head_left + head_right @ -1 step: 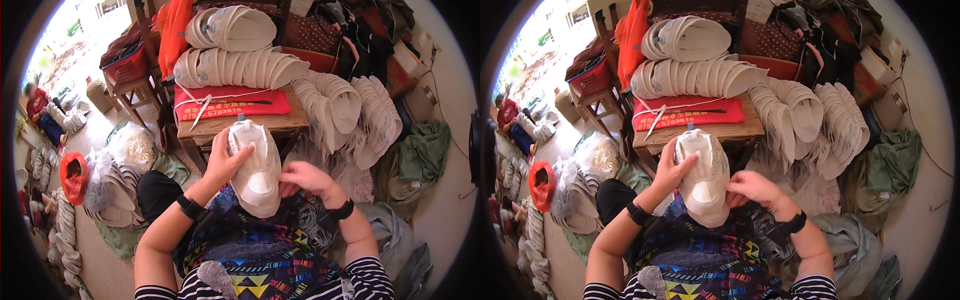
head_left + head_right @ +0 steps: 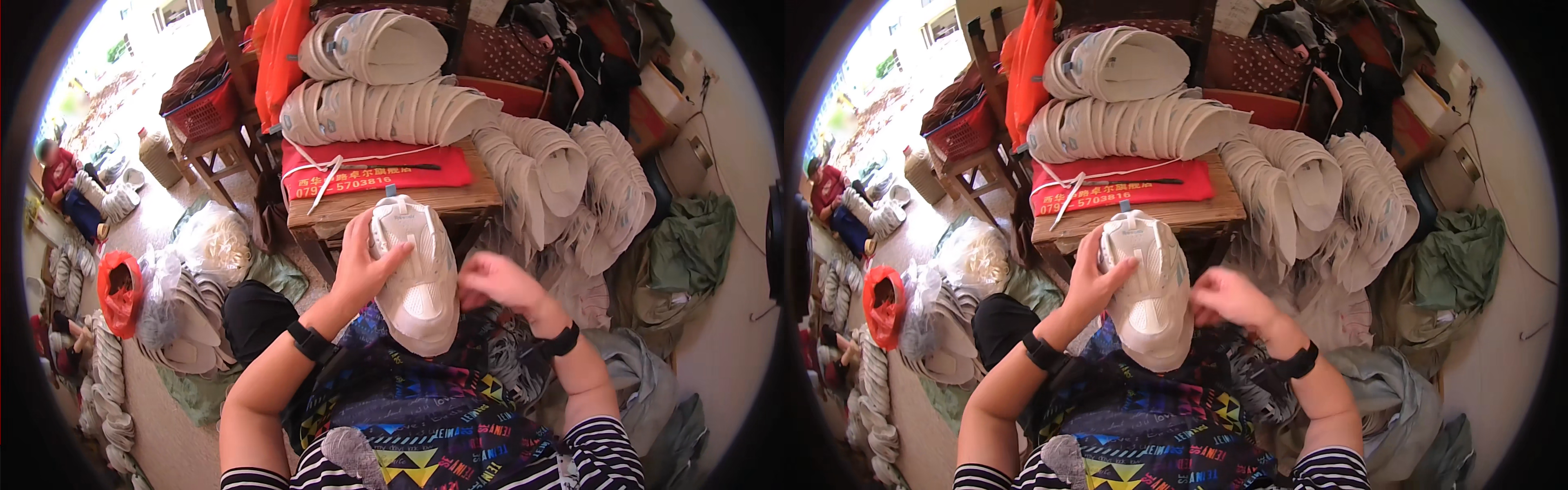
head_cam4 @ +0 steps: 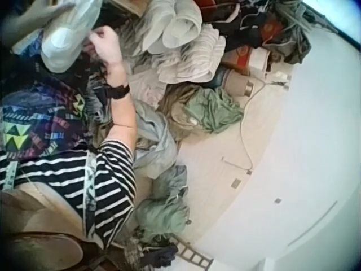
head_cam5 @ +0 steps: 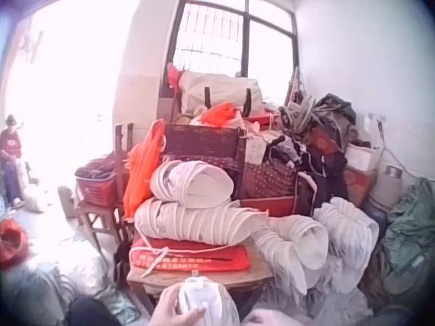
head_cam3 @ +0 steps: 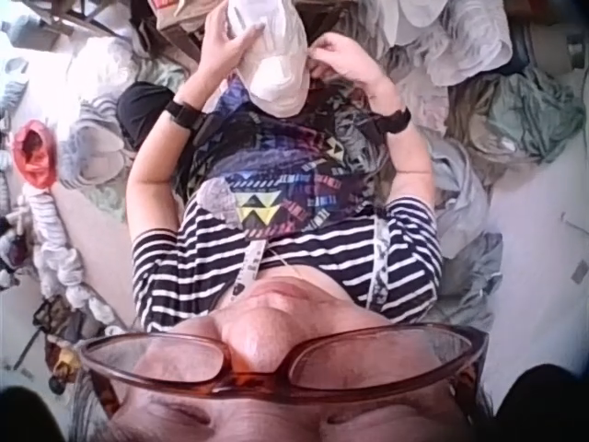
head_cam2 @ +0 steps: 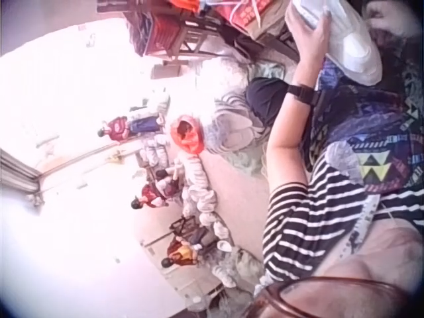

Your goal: Thread laces through the eyelets of a shoe upper.

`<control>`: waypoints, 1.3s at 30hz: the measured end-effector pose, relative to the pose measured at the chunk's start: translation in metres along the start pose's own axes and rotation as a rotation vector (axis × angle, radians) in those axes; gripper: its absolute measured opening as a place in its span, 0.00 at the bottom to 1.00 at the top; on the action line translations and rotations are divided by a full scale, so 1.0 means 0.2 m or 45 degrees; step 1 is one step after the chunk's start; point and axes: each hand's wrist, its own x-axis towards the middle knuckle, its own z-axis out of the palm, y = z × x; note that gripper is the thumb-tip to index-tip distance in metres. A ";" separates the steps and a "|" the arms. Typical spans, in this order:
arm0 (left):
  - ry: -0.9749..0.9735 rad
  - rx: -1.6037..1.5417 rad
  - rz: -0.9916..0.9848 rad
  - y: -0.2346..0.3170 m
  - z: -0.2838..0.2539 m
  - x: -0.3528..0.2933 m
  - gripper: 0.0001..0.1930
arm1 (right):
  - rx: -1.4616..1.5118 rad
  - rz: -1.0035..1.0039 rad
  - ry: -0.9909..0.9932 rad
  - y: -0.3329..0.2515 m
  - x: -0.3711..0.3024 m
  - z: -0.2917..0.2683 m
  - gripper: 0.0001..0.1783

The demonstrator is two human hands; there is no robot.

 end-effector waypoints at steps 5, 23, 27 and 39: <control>0.000 0.135 0.387 -0.01 0.07 -0.03 0.44 | -0.008 -0.787 0.530 -0.08 0.23 0.02 0.27; -0.201 -0.490 -0.132 -0.19 0.14 -0.03 0.37 | -0.395 -1.226 0.623 0.14 0.58 0.13 0.24; -0.152 -0.527 -0.174 -0.19 0.12 -0.03 0.35 | 0.412 -0.432 0.396 0.19 0.34 -0.07 0.25; -0.188 -0.519 -0.205 -0.21 0.14 -0.06 0.36 | -0.515 0.601 0.657 1.67 -0.04 -0.23 0.11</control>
